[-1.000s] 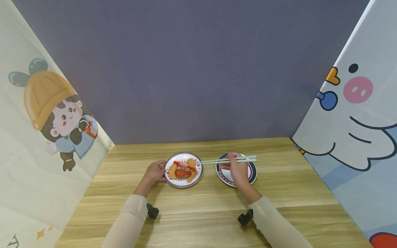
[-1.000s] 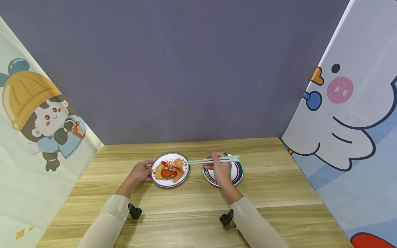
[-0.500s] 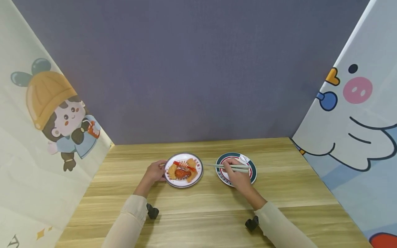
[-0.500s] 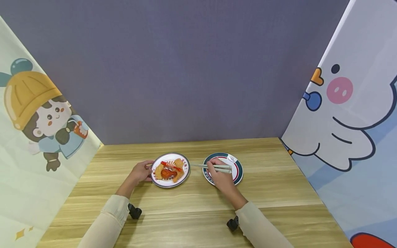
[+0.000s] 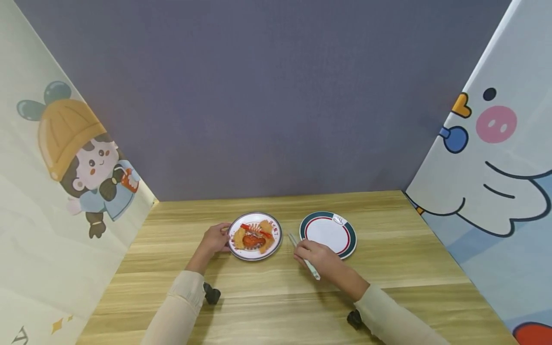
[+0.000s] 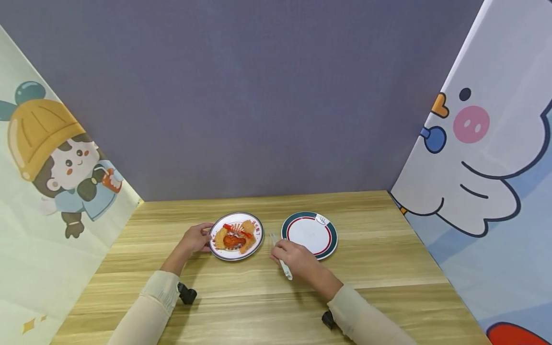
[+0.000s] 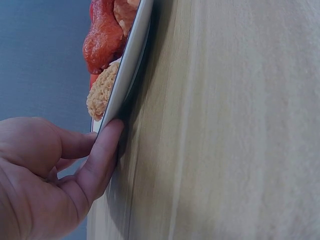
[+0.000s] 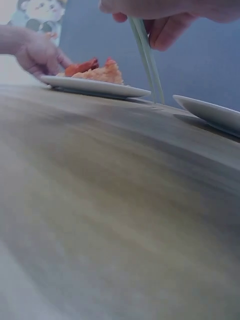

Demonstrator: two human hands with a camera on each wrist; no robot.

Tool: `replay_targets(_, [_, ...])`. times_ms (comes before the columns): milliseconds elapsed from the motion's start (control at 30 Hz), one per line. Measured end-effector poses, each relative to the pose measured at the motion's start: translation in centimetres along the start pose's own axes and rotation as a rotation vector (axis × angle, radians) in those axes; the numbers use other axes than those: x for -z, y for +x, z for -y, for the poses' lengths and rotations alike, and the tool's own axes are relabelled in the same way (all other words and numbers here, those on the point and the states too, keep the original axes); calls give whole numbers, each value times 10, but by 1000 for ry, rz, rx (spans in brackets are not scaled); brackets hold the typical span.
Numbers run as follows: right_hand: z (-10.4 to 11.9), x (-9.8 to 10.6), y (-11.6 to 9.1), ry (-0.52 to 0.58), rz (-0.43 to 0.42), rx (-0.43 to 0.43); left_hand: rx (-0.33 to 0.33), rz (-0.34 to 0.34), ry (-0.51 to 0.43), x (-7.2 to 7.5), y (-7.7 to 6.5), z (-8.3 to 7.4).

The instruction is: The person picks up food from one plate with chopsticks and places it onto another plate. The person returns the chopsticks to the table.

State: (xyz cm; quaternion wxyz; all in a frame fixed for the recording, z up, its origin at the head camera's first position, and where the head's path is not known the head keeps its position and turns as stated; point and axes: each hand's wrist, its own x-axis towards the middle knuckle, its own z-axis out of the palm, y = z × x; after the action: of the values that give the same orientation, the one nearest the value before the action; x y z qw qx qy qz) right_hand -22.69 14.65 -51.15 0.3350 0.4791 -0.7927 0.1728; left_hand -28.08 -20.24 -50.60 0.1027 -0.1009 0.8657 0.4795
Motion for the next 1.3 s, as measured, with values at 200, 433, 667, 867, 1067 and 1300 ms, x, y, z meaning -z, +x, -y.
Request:
replay_targets(200, [4,-1,0,-68,101,104,-1,0,-4,1,-1,-1])
replay_targets(433, [17,-1,-2,-185,211,157,-11,1,3,0,0,1])
replay_targets(667, [27,-1,-6,-231,338,143,-6,2,4,0,2,1])
replay_targets(867, [26,-5,-11,-229,374,135,-7,-4,-13,-1,3,2])
replay_targets(1067, [25,-5,-13,-209,402,132,-5,-6,-7,-1,2,1])
replay_targets(1300, [27,-5,-13,-198,414,131,-16,2,2,-1,1,0])
